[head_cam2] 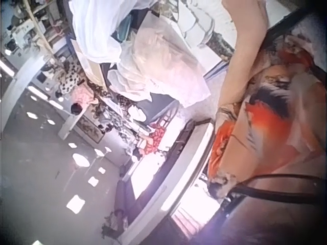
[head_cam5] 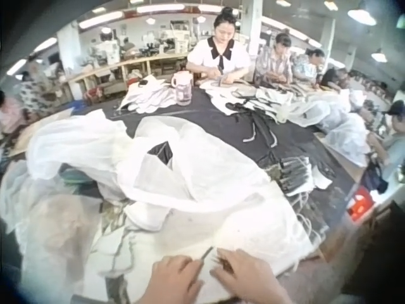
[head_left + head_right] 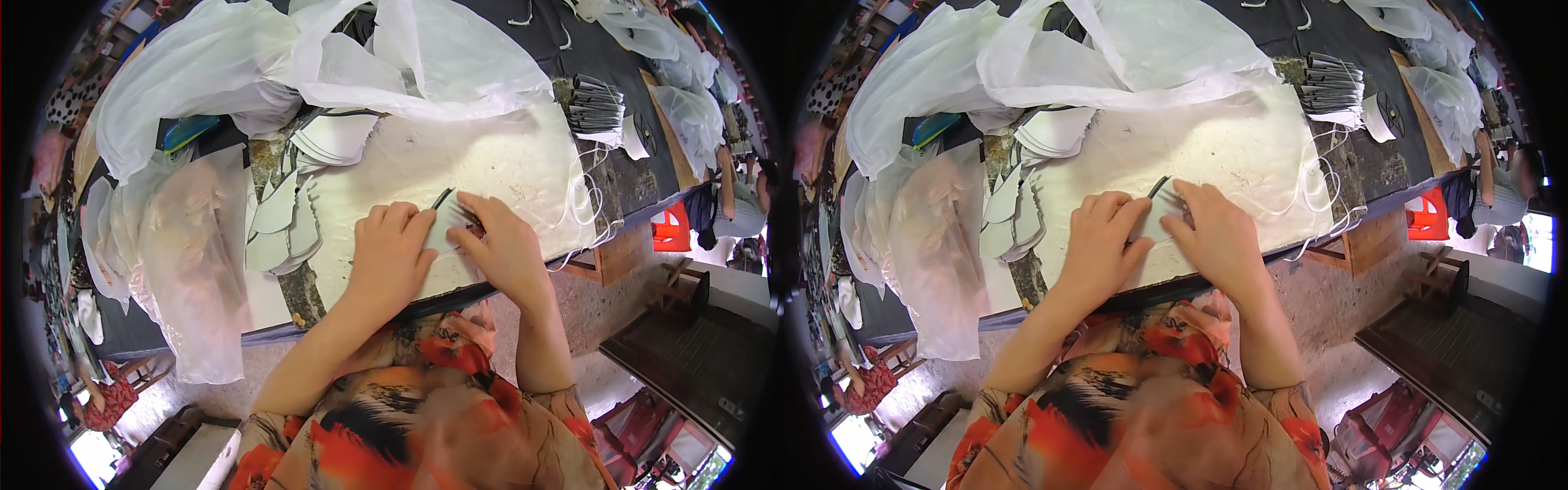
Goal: Applying dark trim strips to fabric shoe upper components using a pointed tool for alignment.
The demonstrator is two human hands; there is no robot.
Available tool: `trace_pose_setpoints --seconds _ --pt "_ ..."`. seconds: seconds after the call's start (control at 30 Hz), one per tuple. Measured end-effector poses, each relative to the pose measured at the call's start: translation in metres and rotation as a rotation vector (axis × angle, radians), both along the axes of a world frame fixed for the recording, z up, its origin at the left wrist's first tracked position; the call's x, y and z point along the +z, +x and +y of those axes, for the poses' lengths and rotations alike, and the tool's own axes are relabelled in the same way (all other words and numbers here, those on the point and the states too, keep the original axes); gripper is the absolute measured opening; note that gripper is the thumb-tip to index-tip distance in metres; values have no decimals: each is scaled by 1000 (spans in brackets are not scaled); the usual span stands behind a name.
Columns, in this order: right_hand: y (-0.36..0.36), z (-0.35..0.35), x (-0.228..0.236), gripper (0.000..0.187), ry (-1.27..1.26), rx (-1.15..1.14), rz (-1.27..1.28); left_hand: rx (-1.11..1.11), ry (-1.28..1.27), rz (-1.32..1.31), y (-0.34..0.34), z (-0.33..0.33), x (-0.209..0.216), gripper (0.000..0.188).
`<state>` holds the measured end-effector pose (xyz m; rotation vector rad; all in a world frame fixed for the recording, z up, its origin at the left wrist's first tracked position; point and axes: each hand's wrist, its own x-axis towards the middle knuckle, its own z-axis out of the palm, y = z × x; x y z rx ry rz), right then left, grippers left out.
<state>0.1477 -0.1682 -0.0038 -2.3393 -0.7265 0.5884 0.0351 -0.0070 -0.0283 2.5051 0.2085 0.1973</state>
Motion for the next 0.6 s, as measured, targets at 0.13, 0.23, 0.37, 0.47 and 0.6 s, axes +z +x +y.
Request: trace_pose_setpoints --seconds 0.13,0.23,0.37,0.47,0.6 --pt "-6 -6 7 34 155 -73 134 -195 43 25 -20 25 9 44" --pt "-11 -7 17 26 192 107 146 -114 -99 -31 -32 37 9 38" --pt "-23 -1 16 17 197 414 50 154 -797 205 -29 43 25 33" --pt "-29 3 14 19 199 464 -21 137 -1079 225 -24 41 25 33" --pt "-35 5 9 20 218 481 31 141 -1438 394 -15 39 26 20"
